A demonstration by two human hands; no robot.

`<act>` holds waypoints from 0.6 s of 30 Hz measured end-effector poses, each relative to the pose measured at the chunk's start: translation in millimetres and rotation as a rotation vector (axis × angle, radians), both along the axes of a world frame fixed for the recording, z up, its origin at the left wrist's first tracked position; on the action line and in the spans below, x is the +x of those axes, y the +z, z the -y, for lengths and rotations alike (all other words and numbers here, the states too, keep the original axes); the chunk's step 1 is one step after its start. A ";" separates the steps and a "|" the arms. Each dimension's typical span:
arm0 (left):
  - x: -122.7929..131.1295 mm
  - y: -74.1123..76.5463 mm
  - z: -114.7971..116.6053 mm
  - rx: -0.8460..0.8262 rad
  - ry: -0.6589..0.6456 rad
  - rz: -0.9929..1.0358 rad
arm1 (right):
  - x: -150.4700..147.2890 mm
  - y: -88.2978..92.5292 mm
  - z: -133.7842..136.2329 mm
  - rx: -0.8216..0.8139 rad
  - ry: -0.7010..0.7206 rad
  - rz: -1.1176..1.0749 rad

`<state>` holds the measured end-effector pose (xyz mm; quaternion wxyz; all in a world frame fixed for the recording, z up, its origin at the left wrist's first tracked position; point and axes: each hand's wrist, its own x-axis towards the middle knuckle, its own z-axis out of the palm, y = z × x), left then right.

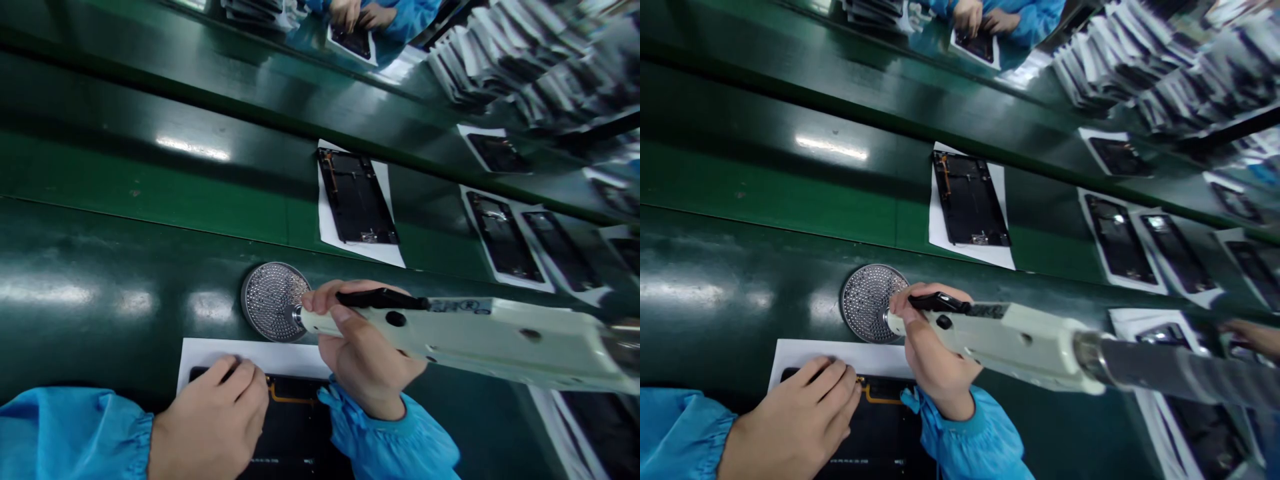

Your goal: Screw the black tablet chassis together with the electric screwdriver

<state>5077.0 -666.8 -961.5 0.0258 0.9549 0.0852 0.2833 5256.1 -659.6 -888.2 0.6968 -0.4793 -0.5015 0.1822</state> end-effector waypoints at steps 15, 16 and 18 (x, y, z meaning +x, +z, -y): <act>-5.1 -0.5 5.6 -0.151 0.034 -0.068 | -17.8 22.3 54.2 -0.104 0.106 0.023; -5.2 -0.7 5.5 -0.155 0.035 -0.061 | -21.8 21.0 60.1 -0.138 0.127 0.046; -5.1 -0.7 5.2 -0.150 0.027 -0.052 | -28.9 15.4 67.7 -0.189 0.161 0.076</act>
